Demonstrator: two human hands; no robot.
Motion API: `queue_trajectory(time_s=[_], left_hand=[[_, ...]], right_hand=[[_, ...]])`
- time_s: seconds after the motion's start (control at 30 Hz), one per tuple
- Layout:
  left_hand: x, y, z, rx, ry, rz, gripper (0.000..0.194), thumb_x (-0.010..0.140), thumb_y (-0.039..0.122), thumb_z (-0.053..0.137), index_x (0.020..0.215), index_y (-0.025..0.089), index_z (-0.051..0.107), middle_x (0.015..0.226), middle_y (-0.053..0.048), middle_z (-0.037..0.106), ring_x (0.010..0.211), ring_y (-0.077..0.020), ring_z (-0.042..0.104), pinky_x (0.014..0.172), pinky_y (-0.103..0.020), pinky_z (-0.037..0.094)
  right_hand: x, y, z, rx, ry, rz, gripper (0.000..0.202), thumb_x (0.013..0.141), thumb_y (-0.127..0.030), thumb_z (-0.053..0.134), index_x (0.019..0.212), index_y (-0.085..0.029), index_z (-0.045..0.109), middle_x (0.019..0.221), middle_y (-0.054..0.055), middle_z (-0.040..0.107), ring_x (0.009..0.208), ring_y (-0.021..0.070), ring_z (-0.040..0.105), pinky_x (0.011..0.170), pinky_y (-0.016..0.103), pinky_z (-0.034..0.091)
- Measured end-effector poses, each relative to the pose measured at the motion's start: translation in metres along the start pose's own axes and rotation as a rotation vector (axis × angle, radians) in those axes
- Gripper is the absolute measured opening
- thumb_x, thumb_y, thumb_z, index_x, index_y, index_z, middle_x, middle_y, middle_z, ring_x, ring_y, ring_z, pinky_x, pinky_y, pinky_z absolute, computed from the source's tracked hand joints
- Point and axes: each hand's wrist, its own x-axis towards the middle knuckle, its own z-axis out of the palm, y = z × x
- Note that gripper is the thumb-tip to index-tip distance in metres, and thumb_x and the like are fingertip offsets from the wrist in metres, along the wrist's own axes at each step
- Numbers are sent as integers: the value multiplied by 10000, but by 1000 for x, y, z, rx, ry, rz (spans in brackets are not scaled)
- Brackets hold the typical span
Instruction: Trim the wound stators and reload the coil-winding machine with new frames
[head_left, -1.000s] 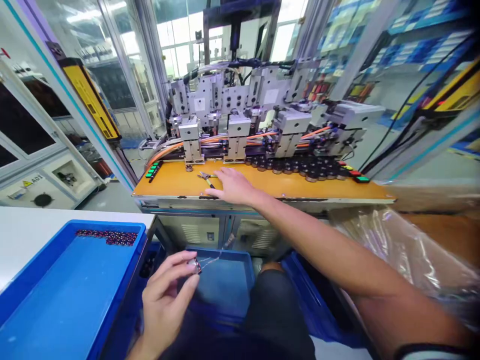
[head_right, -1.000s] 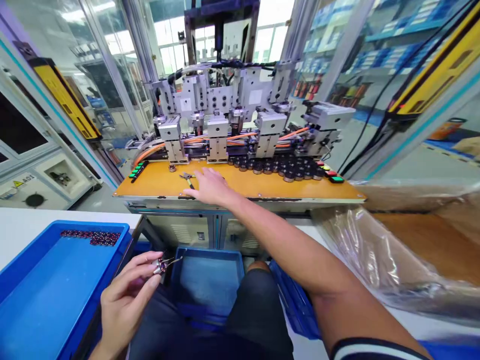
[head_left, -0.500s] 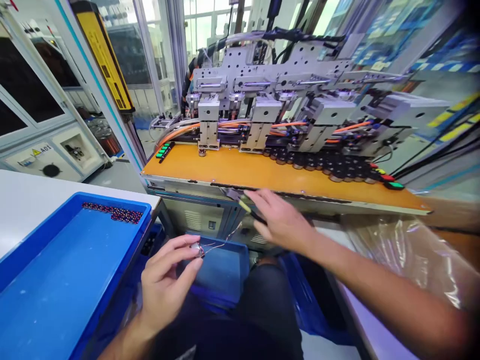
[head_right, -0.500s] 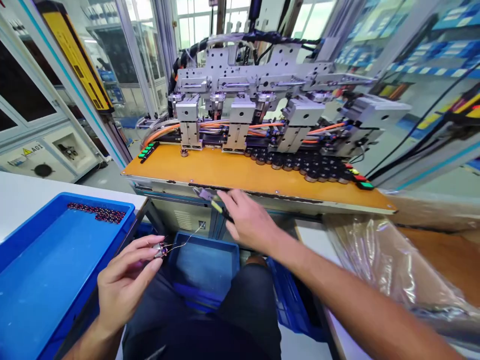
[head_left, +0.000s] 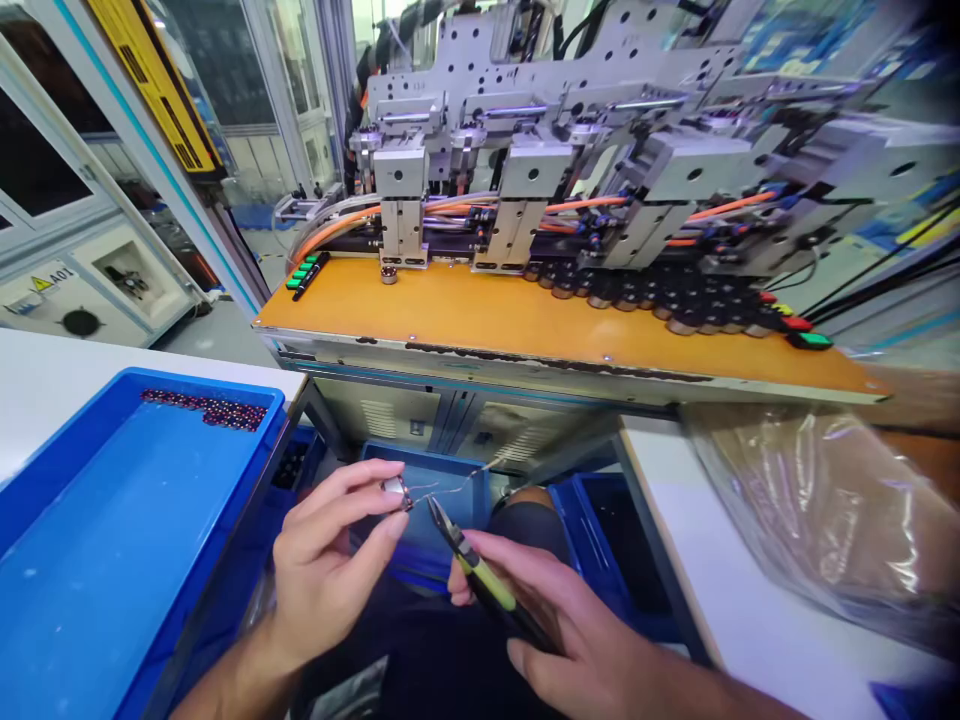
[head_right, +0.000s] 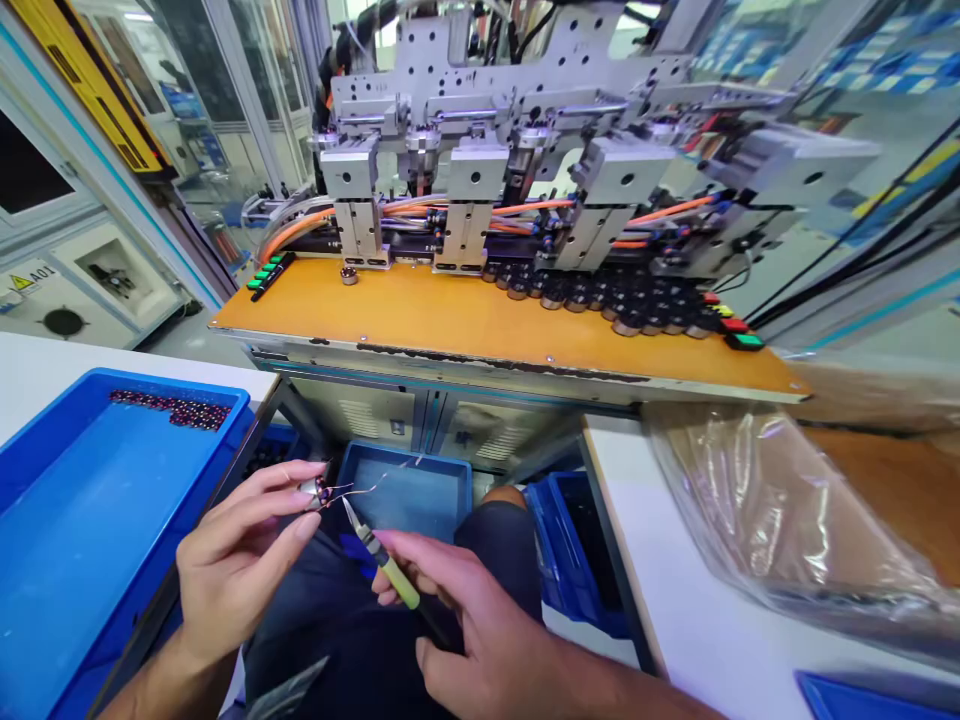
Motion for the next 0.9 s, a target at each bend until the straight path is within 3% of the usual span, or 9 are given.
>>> queue_trajectory(time_s=[0.13, 0.33, 0.57, 0.9], left_hand=[[-2, 0, -2, -5, -5, 1, 394, 769, -34, 680, 1050, 239, 721, 1153, -45, 714, 1038, -181, 686, 883, -297, 576], [-4, -2, -3, -3, -22, -17, 415, 769, -40, 677, 1065, 249, 719, 1163, -44, 708, 1050, -182, 681, 893, -302, 572], [-4, -4, -3, -10, -25, -28, 412, 767, -43, 678, 1056, 247, 722, 1157, -52, 709, 1042, -193, 685, 892, -320, 578], [-3, -3, -3, -14, -33, -28, 397, 768, -47, 675, 1044, 235, 723, 1145, -51, 710, 1036, -181, 684, 900, -303, 570]], right_hand=[[4, 1, -1, -21, 16, -25, 879, 733, 65, 468, 1477, -379, 319, 1248, 86, 575, 1188, 228, 570, 999, 438, 473], [13, -3, 4, 54, 32, -67, 794, 772, 40, 490, 1460, -339, 380, 1137, 85, 587, 1003, 174, 614, 919, 386, 523], [16, -9, 4, 86, 48, 24, 585, 849, -94, 554, 1408, -233, 453, 1019, 87, 589, 833, 138, 586, 799, 340, 544], [24, -12, 7, -59, 59, 114, 518, 816, -100, 565, 1327, -185, 560, 814, 29, 573, 700, 118, 524, 677, 264, 497]])
